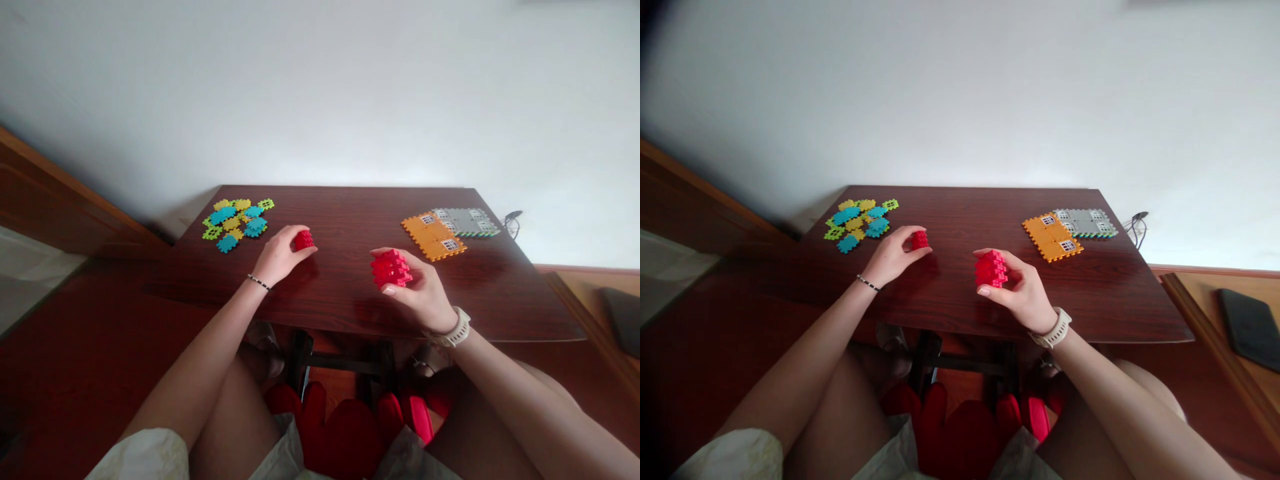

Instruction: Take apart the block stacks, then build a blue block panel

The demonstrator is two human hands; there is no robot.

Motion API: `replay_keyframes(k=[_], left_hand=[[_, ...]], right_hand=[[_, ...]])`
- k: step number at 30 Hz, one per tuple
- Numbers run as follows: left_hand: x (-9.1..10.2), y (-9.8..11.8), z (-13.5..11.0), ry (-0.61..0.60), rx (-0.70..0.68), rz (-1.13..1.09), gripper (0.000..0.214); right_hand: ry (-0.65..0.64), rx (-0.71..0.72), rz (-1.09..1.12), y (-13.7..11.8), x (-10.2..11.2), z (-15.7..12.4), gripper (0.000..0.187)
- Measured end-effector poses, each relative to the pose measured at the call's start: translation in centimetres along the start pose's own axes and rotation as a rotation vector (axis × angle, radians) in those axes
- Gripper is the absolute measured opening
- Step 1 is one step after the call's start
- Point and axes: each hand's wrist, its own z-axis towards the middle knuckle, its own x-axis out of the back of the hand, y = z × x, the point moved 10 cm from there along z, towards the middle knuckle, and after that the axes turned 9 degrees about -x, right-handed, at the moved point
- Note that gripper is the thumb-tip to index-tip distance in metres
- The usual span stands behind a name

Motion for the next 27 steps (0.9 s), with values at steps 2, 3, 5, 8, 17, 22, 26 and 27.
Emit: replay_keyframes(k=[2,3,5,8,17,22,26,27], left_hand=[[2.2,-3.0,-0.1,0.018,0.074,0.17,0.044],[3.1,-4.4,-0.4,0.018,0.12,0.241,0.044],[4.7,-6.7,-0.9,0.014,0.191,0.358,0.045],[5.7,-8.8,-1.7,-0.033,0.255,0.478,0.048],[6.3,-10.2,-2.1,-0.037,0.287,0.567,0.048],[7.1,-10.7,-2.2,0.022,0.315,0.527,0.052],[8.6,-11.2,-2.3,0.08,0.325,0.539,0.052],[9.2,-11.5,-2.5,0.101,0.351,0.55,0.053]], right_hand=[[-0.003,-0.005,-0.005,0.0,0.0,-0.1,0.063],[-0.006,-0.007,-0.005,0.0,0.0,-0.2,0.062],[-0.009,-0.012,-0.007,0.1,-0.1,-0.1,0.061],[-0.021,-0.011,-0.018,0.3,-0.5,0.1,0.06],[-0.055,-0.021,-0.024,0.7,-1.8,0.8,0.061],[-0.061,-0.025,-0.018,0.7,-1.9,1.0,0.06],[-0.063,-0.027,-0.02,0.9,-1.8,0.9,0.059],[-0.062,-0.029,-0.023,0.9,-1.7,0.9,0.059]])
